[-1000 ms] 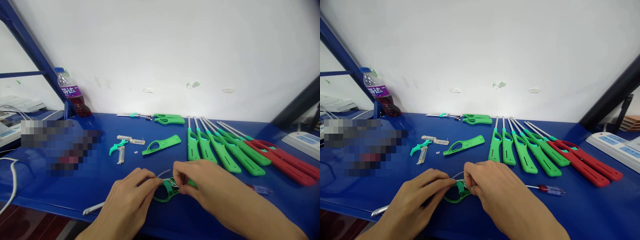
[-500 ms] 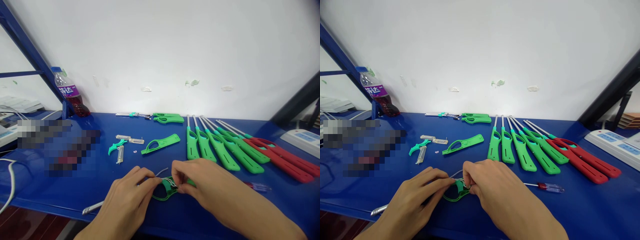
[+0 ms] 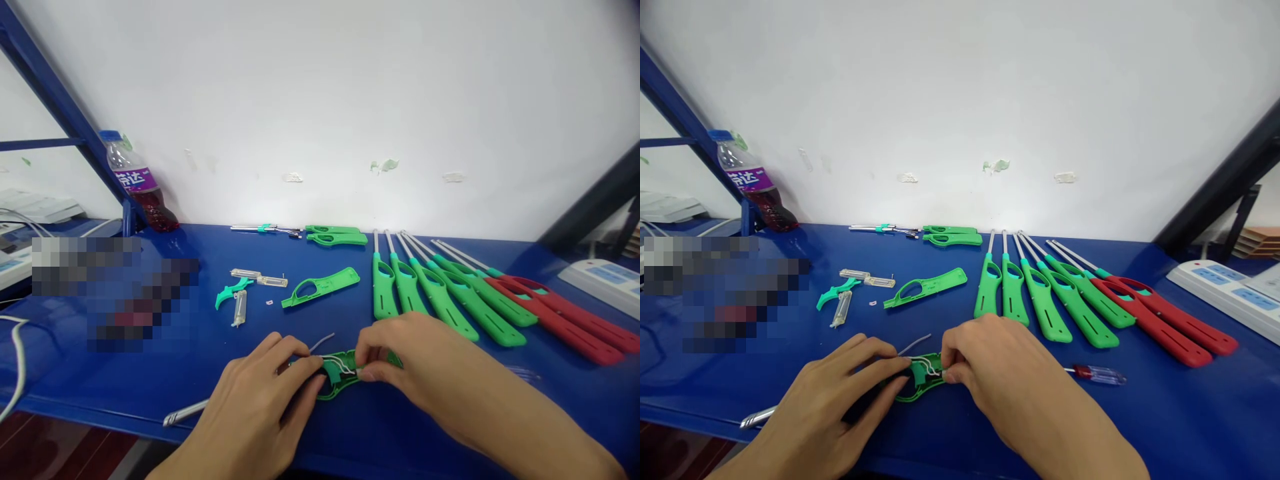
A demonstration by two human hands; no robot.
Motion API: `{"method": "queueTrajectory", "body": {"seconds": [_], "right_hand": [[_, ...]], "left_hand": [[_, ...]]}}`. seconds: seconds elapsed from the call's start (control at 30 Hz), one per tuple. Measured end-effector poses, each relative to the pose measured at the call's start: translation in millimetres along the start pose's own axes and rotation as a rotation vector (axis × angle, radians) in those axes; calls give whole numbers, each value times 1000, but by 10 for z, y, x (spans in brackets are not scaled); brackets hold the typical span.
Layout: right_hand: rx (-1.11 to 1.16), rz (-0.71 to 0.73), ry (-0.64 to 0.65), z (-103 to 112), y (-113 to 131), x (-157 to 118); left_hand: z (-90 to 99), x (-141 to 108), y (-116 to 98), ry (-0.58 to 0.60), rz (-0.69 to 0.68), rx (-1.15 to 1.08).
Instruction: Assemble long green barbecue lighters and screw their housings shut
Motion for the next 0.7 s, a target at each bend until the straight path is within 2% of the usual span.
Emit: {"method": "queueTrajectory", "body": {"seconds": [0.17,0.43,0.7], "right_hand": [[-39,4,1,-9,-26,-13],[5,-24,1,-5,2,8],[-56,27,44,-119,-19,-7]], "left_hand": [[-35,-22,-8,22,11,51],[-72,-39,19,-9,17,54],[-96,-50,42,19,55,17]]}}
Point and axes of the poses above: each hand's wrist, its own x-axis towards the middle knuckle, its own z-axis out of the back of the hand, y = z × x, the point moved 8 cm from there along x, towards the middle knuckle, and after that the axes turned 7 degrees about x, right-handed, at the moved point
